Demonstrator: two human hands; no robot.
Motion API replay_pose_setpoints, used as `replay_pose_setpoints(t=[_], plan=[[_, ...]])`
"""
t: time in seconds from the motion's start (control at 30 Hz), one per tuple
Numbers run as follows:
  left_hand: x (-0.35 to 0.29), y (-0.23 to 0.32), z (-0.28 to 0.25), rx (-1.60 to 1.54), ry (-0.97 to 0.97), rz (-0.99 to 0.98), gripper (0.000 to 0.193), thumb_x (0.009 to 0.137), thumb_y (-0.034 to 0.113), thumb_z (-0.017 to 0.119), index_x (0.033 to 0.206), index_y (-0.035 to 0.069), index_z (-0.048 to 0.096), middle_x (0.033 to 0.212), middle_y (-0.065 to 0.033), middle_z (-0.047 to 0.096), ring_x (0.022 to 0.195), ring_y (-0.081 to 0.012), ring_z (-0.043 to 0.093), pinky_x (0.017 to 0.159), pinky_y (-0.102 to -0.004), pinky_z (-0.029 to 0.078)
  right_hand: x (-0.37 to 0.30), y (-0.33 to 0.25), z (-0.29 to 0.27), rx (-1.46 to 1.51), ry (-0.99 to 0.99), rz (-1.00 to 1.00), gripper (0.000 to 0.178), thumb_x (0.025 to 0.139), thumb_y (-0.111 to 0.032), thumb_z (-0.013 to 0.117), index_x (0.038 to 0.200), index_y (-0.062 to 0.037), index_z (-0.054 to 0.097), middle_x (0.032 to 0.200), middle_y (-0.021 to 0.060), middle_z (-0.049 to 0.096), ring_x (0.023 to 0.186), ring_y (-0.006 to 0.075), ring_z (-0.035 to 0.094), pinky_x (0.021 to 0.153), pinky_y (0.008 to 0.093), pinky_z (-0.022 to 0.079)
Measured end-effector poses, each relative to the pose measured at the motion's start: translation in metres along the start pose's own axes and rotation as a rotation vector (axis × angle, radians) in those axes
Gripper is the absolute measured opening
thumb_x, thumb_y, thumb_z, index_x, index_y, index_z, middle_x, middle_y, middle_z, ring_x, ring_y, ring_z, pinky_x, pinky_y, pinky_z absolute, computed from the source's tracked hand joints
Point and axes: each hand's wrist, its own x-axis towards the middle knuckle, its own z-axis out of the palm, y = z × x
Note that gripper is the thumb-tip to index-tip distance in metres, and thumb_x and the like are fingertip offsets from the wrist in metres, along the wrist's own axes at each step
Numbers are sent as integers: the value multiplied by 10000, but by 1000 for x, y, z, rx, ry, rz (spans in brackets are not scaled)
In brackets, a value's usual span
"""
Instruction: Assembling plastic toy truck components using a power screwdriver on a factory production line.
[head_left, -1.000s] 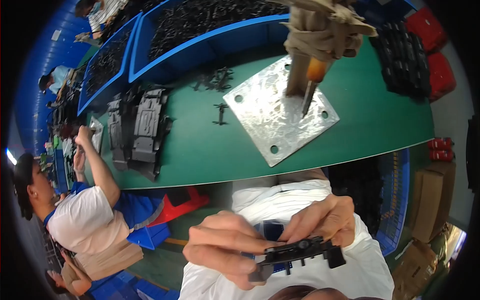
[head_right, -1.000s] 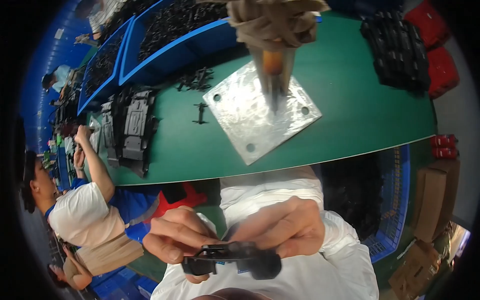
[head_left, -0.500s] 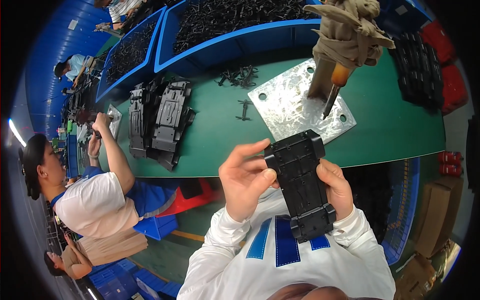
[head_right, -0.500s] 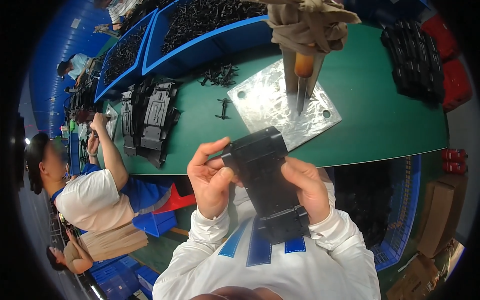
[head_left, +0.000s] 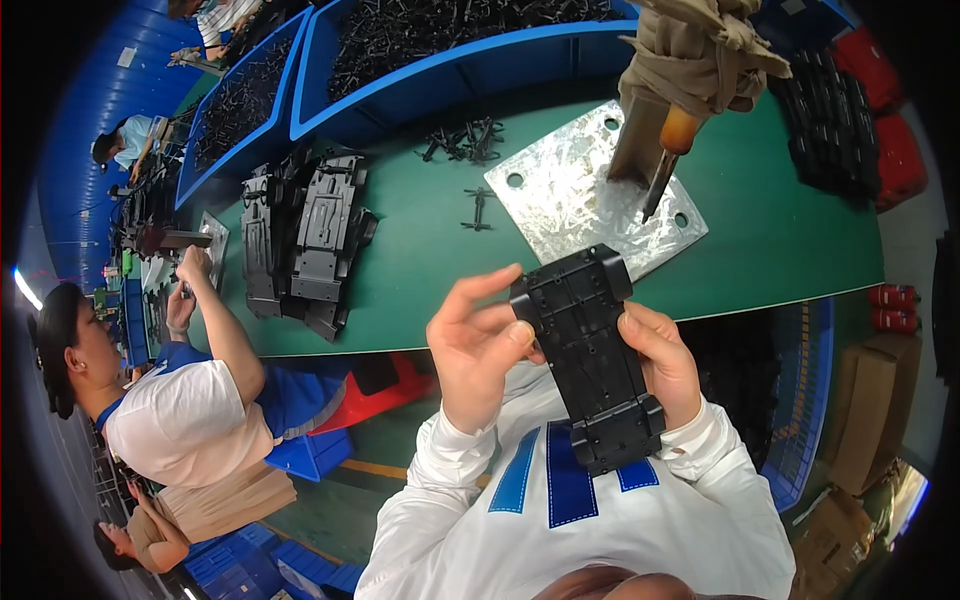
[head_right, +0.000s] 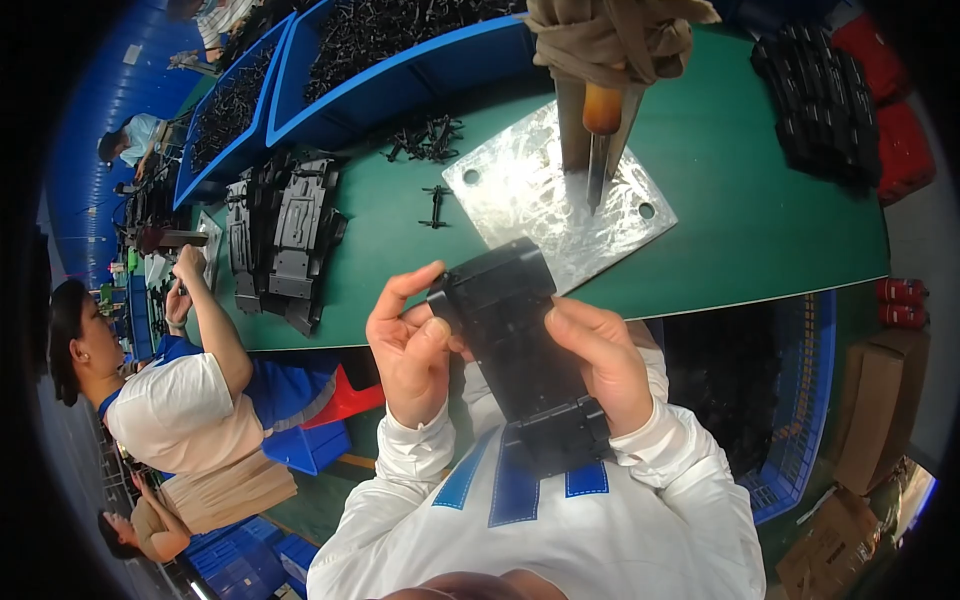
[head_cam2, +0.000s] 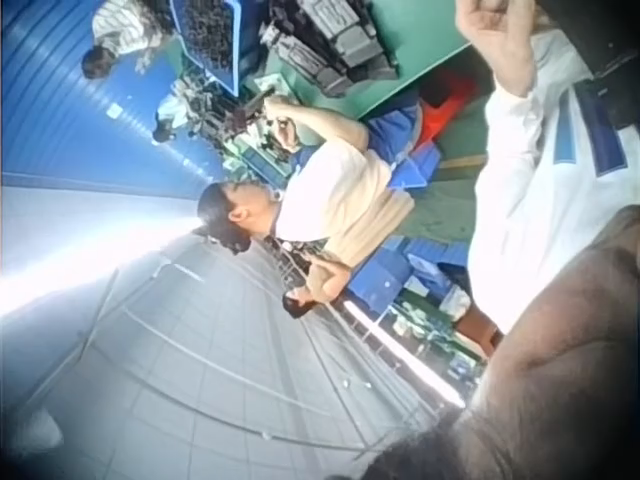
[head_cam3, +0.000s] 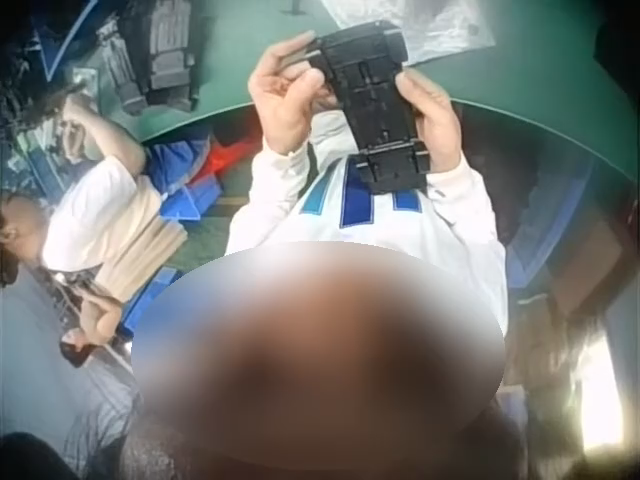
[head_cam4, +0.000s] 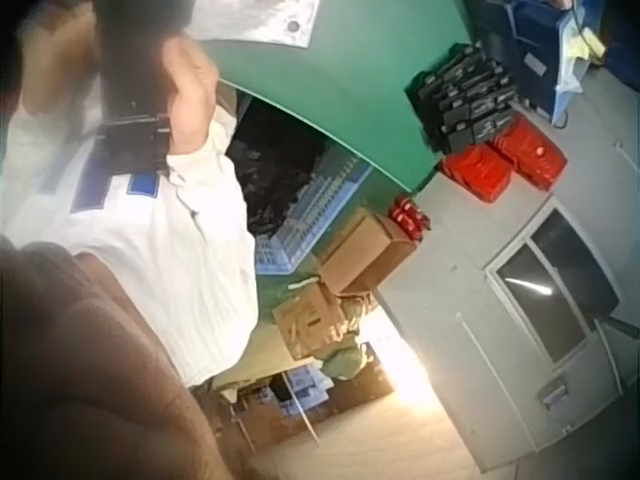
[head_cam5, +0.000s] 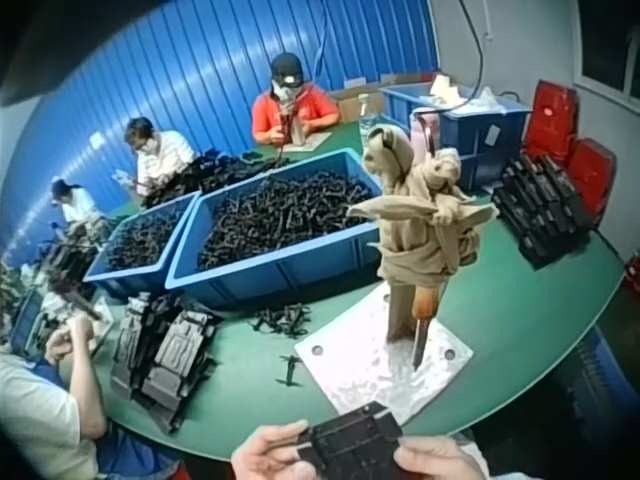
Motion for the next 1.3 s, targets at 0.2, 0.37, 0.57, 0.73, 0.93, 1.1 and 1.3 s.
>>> replay_pose_setpoints(t=[0.2, 0.37, 0.57, 0.73, 0.93, 1.1, 1.3], plan=[[3, -4, -8, -9, 54, -15, 481, 839, 51, 609, 1290, -57, 480, 821, -138, 682, 617, -141, 617, 584, -254, 523, 5, -3, 11, 24, -9, 66, 352, 981, -199, 544, 1227, 49, 587, 1111, 102, 668, 959, 147, 645, 859, 272, 504], [5, -3, -18, -40, 180, 35, 488, 882, 107, 608, 1323, -41, 459, 875, -132, 687, 648, -121, 607, 598, -241, 501, 6, -1, 12, -99, -30, 161, 342, 972, -163, 538, 1241, 46, 579, 1113, 97, 669, 935, 135, 658, 825, 256, 524], [15, -6, -20, -116, 102, -70, 615, 920, 130, 601, 1437, -3, 295, 1021, -122, 661, 823, -111, 615, 726, -252, 503, 13, 12, 16, -120, -7, 134, 309, 982, -133, 516, 1234, 37, 568, 1084, 85, 673, 918, 134, 668, 808, 262, 539], [10, -22, -42, -208, -130, -256, 665, 909, 276, 652, 1425, -8, 342, 1297, -193, 553, 1183, -253, 573, 997, -378, 464, 22, 18, 19, -56, -27, 205, 305, 987, -147, 508, 1237, 17, 570, 1082, 86, 673, 922, 142, 669, 815, 270, 539], [12, -23, -44, -310, -324, -165, 927, 788, 457, 766, 1439, -14, 305, 1330, -234, 530, 1218, -315, 562, 1049, -409, 433, 28, 32, 20, 33, -16, 320, 380, 984, -252, 491, 1202, 54, 548, 1064, 169, 664, 920, 262, 682, 835, 353, 558], [15, 23, -73, -124, -63, 45, 670, 803, 246, 756, 1344, 58, 408, 1227, -215, 594, 1062, -283, 647, 902, -377, 527, 29, 35, 18, -146, -13, 234, 451, 958, -247, 560, 1314, 28, 521, 1277, 165, 592, 1174, 287, 575, 994, 426, 451], [53, 90, -117, 1107, 582, 617, 527, 697, 182, 837, 1156, 16, 638, 1065, -98, 652, 892, -181, 612, 803, -303, 491, 21, 25, -6, -168, -37, 183, 409, 965, -245, 556, 1261, 36, 544, 1252, 204, 603, 1135, 317, 603, 965, 418, 476]])
